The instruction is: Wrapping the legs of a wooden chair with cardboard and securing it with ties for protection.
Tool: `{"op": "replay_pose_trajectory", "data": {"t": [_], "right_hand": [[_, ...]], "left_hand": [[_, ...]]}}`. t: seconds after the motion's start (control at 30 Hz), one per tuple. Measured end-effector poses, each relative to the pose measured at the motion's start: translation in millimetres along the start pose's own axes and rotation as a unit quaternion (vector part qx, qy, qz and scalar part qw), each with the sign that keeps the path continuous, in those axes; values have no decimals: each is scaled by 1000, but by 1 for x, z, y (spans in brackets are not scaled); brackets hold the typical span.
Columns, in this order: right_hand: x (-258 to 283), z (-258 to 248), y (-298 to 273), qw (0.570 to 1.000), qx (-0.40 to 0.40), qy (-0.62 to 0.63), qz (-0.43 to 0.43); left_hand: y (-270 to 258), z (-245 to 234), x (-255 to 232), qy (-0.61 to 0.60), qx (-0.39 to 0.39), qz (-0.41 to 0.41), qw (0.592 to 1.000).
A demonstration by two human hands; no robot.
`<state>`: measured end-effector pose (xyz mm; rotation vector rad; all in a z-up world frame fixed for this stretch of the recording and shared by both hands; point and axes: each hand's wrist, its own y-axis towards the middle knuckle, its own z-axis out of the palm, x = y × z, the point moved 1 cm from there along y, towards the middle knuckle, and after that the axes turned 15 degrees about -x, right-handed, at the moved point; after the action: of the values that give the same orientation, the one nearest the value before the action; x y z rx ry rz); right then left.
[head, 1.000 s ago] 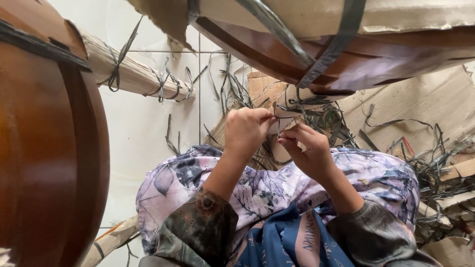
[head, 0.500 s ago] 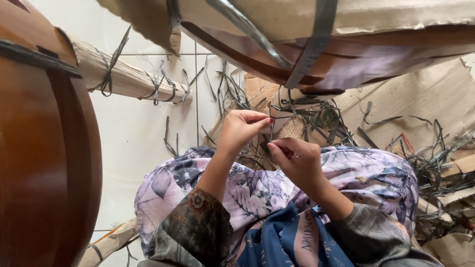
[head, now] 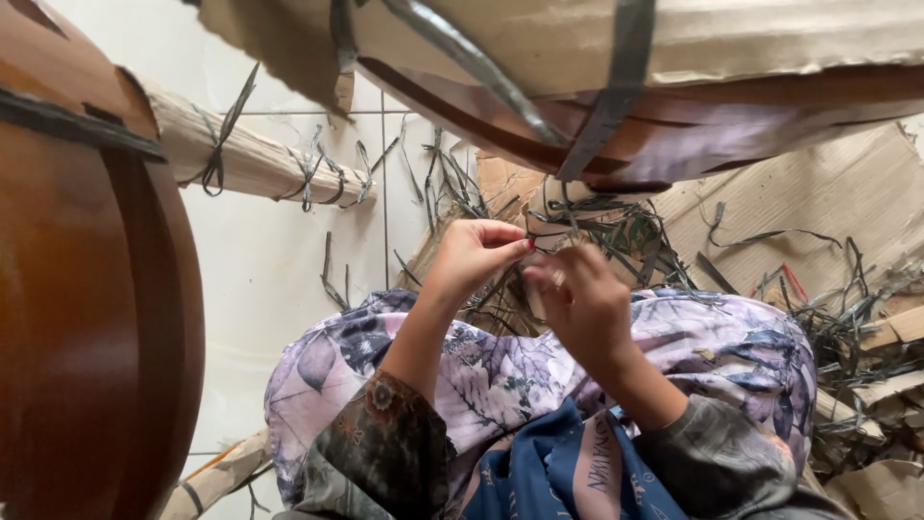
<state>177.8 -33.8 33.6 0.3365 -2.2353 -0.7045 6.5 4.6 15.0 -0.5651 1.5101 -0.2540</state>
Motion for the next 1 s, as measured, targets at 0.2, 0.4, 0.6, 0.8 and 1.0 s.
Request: {"op": "replay_pose_trajectory", "data": {"t": [0.2,0.4,0.6,0.8,1.0], "right_hand": [[-13,5,12,982,58,103,146],[-13,22,15,905,76,212,361],[-8,21,19,926,61,157,337],[-5,18,19,983,-26,123,133],[4,19,15,905,-23,282,318]], "left_hand": [[4,-4,-1,38,14,6,999],[9,-7,2,58,20,-3,998],[5,-6,-7,75,21,-10,997],[19,1,11,136,4,11,991],[1,-3,-14,157,-1,72,985]]}}
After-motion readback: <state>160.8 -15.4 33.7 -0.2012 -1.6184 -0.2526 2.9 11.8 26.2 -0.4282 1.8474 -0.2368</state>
